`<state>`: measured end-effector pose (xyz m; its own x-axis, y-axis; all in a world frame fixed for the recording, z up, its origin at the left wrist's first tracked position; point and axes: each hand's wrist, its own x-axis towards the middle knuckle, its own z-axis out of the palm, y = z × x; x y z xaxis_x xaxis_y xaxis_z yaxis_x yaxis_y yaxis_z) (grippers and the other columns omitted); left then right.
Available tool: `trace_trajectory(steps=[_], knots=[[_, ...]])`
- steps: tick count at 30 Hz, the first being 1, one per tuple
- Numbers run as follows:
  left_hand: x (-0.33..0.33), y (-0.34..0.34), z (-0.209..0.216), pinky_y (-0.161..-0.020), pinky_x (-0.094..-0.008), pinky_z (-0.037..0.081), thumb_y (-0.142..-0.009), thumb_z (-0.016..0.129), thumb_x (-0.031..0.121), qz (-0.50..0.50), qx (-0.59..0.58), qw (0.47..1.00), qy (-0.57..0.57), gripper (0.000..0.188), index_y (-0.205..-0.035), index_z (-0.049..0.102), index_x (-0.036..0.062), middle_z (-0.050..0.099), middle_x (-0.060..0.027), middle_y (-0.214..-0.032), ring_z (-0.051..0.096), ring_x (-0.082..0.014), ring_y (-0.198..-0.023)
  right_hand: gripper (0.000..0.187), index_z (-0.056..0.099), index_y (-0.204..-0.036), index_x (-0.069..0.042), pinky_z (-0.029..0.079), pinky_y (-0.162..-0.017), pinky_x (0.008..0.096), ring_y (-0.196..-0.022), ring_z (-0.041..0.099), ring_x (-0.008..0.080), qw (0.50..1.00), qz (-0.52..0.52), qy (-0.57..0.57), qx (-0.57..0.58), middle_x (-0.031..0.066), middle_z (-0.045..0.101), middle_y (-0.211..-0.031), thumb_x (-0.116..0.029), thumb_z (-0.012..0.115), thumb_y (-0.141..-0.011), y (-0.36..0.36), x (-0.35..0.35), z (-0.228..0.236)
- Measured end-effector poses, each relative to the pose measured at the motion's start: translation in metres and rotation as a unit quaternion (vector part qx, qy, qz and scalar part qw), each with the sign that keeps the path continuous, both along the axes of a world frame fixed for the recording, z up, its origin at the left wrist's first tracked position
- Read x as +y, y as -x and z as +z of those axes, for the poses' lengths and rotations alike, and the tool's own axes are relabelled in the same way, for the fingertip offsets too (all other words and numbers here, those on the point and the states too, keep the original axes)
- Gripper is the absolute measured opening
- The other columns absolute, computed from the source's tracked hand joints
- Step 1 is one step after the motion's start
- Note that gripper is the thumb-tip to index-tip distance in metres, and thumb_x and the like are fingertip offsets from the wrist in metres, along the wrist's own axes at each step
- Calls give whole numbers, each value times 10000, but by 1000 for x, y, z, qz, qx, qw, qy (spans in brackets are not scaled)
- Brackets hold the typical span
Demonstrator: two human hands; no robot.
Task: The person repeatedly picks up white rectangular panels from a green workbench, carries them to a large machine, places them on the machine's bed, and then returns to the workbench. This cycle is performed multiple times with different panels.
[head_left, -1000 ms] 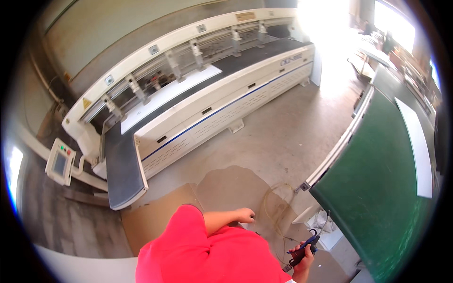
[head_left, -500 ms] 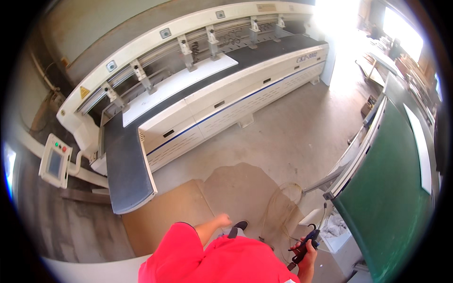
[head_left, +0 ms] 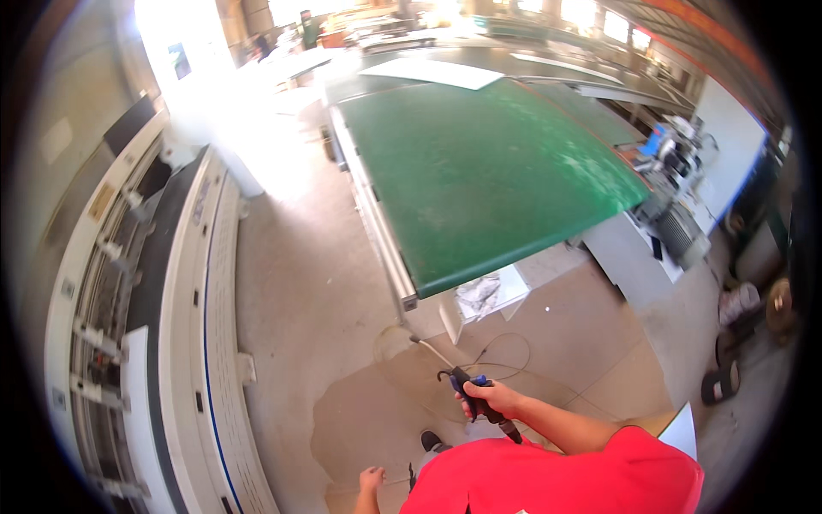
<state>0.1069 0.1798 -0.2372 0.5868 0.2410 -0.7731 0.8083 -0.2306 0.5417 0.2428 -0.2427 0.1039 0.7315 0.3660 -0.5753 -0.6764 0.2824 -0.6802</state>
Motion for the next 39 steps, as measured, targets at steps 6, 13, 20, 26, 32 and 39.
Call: trace_trajectory(steps=[6,13,20,26,32,39], knots=[[6,-27,-10,-593,-304,548,-802,646,53,53,-2,995,89,420,-1160,559,-149,677,-168,-849,670,-214,-686,471,583,-1063,-13,490,-631,320,-706,614,158,999,-33,23,-24,56,631,-777,-464,595,-928,3,-32,5],[-80,-81,4,-568,-289,540,-814,629,52,-26,16,996,86,412,-1163,551,-152,674,-156,-832,661,-206,-660,453,585,-1055,-10,493,-637,312,-708,616,160,995,-87,-1,-41,56,636,-776,-448,587,-938,-3,-115,2],[-258,-148,62,-597,-295,535,-795,653,164,-190,10,981,-39,448,-1154,605,-100,705,-150,-862,693,-199,-709,439,578,-1079,-9,495,-672,320,-717,616,161,983,-178,-11,-44,58,639,-781,-431,559,-958,8,-277,-10],[-491,-194,147,-722,-309,532,-817,647,249,-340,-79,937,-1,472,-1152,619,-82,712,-133,-952,696,-188,-846,420,573,-1095,-13,490,-726,320,-737,610,161,960,-262,-1,-96,61,638,-786,-413,528,-977,7,-420,11],[-691,-250,228,-865,-297,504,-868,659,279,-589,-192,778,105,516,-1243,559,-60,705,-112,-1039,658,-200,-998,385,582,-1098,-3,495,-797,365,-817,617,200,900,-404,-21,-163,84,640,-852,-366,528,-980,-2,-523,25],[-865,-298,280,-942,-333,483,-872,680,249,-662,-161,672,290,579,-1320,468,-50,643,-165,-1178,632,-239,-1073,402,580,-1106,3,485,-882,412,-896,618,219,853,-470,6,-228,96,636,-914,-374,536,-973,-55,-625,37]])
